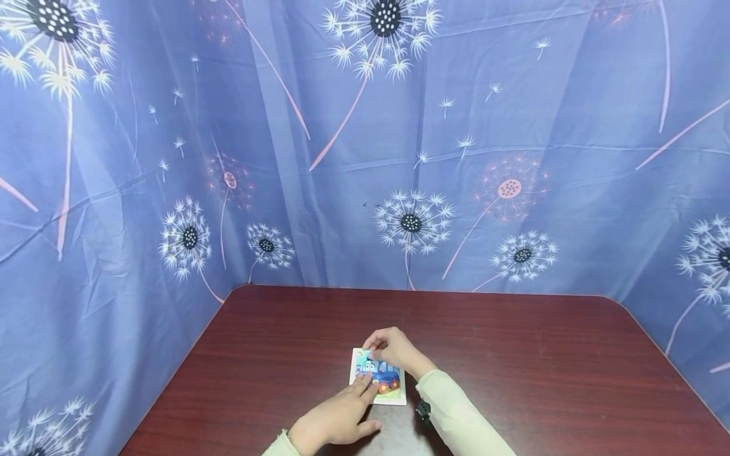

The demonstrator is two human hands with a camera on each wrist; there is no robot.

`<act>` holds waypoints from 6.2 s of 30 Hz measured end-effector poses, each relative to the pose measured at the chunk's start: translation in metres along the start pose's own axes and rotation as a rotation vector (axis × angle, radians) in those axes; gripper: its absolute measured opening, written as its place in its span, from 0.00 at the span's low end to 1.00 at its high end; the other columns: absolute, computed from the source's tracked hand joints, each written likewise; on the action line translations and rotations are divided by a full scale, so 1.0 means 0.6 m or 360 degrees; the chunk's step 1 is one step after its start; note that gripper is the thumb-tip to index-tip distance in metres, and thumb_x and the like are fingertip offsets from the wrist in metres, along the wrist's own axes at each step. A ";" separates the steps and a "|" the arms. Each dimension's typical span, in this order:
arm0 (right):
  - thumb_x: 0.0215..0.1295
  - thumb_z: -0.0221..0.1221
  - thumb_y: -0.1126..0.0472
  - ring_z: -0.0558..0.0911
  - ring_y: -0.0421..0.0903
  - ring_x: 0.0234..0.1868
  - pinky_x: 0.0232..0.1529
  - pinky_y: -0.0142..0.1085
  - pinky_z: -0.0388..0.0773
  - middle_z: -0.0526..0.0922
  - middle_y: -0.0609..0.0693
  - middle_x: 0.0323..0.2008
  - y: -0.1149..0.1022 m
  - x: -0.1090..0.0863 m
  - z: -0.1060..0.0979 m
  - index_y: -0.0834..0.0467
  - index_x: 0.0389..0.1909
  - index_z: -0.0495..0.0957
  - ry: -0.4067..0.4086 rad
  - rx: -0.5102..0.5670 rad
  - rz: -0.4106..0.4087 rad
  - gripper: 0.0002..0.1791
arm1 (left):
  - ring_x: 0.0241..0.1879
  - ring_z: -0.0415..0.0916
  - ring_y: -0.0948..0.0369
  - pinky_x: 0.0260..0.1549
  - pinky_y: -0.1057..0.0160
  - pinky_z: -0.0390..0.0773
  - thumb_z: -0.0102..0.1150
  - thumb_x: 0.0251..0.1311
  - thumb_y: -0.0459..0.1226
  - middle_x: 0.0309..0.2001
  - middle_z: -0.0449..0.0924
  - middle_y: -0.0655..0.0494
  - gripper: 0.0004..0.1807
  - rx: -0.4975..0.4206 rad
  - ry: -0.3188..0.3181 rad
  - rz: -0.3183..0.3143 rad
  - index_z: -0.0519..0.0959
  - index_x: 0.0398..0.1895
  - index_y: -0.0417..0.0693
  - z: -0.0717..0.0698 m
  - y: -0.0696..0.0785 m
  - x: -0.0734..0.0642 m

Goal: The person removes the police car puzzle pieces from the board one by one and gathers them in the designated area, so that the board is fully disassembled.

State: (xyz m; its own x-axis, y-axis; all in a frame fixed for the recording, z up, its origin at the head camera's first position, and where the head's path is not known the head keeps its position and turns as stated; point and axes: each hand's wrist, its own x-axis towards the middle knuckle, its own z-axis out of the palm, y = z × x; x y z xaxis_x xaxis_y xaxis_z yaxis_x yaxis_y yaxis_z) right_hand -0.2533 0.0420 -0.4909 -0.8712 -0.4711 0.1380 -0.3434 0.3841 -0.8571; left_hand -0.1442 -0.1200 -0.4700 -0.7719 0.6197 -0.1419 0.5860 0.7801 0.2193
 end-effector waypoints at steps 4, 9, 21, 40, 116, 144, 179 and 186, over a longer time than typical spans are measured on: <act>0.55 0.63 0.76 0.76 0.41 0.27 0.29 0.29 0.74 0.81 0.52 0.25 0.001 -0.001 -0.004 0.67 0.32 0.83 0.0005 0.0083 -0.0026 0.05 | 0.70 0.57 0.47 0.64 0.51 0.64 0.54 0.65 0.52 0.69 0.58 0.35 0.36 -0.0003 0.0002 0.0007 0.65 0.68 0.36 -0.001 0.000 0.000; 0.55 0.63 0.75 0.76 0.39 0.27 0.28 0.29 0.75 0.82 0.54 0.26 0.000 0.000 -0.013 0.67 0.34 0.82 -0.0002 0.0184 0.0033 0.05 | 0.69 0.58 0.46 0.64 0.52 0.64 0.54 0.65 0.51 0.69 0.59 0.35 0.36 0.0025 0.0032 0.0019 0.65 0.68 0.35 0.000 -0.002 0.000; 0.60 0.57 0.76 0.84 0.53 0.34 0.38 0.46 0.83 0.80 0.63 0.31 0.015 -0.016 -0.068 0.74 0.40 0.79 -0.0003 0.0441 0.0132 0.08 | 0.70 0.56 0.45 0.65 0.51 0.63 0.54 0.65 0.51 0.69 0.58 0.34 0.37 0.0033 0.0021 0.0047 0.63 0.69 0.35 0.006 -0.008 0.002; 0.60 0.58 0.75 0.80 0.45 0.30 0.33 0.40 0.83 0.82 0.57 0.33 0.072 -0.065 -0.155 0.71 0.38 0.81 0.0133 0.0140 0.0337 0.07 | 0.70 0.55 0.47 0.65 0.53 0.63 0.54 0.65 0.51 0.70 0.57 0.37 0.37 -0.0013 0.0003 0.0016 0.63 0.70 0.38 0.002 -0.006 -0.003; 0.57 0.63 0.73 0.80 0.45 0.33 0.34 0.29 0.77 0.83 0.54 0.31 0.022 -0.001 -0.040 0.67 0.41 0.83 -0.0231 0.0016 -0.0050 0.10 | 0.70 0.55 0.47 0.65 0.53 0.63 0.54 0.66 0.51 0.70 0.58 0.37 0.36 -0.0009 -0.0001 0.0054 0.63 0.69 0.37 0.005 -0.010 0.002; 0.51 0.65 0.77 0.74 0.47 0.39 0.43 0.39 0.75 0.74 0.50 0.38 0.012 -0.008 -0.033 0.58 0.39 0.84 -0.0426 -0.0221 0.0032 0.16 | 0.70 0.55 0.46 0.64 0.51 0.64 0.54 0.66 0.50 0.70 0.57 0.36 0.36 -0.0027 -0.0033 0.0053 0.63 0.69 0.36 0.001 -0.005 -0.002; 0.61 0.59 0.72 0.79 0.45 0.34 0.33 0.32 0.76 0.84 0.61 0.35 0.016 -0.027 -0.115 0.68 0.41 0.82 -0.0142 0.0122 -0.0085 0.08 | 0.70 0.55 0.46 0.65 0.52 0.62 0.54 0.66 0.49 0.71 0.56 0.36 0.35 -0.0043 -0.0035 -0.0004 0.63 0.69 0.36 -0.002 -0.004 0.005; 0.63 0.61 0.66 0.81 0.49 0.34 0.37 0.46 0.81 0.85 0.59 0.36 0.044 -0.053 -0.180 0.66 0.44 0.82 -0.0010 0.0196 0.0024 0.11 | 0.71 0.55 0.47 0.65 0.53 0.62 0.53 0.67 0.49 0.70 0.57 0.36 0.35 -0.0026 -0.0031 0.0030 0.63 0.69 0.36 -0.002 -0.008 0.005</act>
State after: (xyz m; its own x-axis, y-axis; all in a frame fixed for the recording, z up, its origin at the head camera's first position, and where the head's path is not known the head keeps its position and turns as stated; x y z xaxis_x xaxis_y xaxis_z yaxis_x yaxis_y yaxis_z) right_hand -0.2723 0.1529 -0.4644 -0.8736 -0.4711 0.1220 -0.2843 0.2907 -0.9136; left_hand -0.1496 -0.1219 -0.4701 -0.7559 0.6358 -0.1563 0.5959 0.7670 0.2380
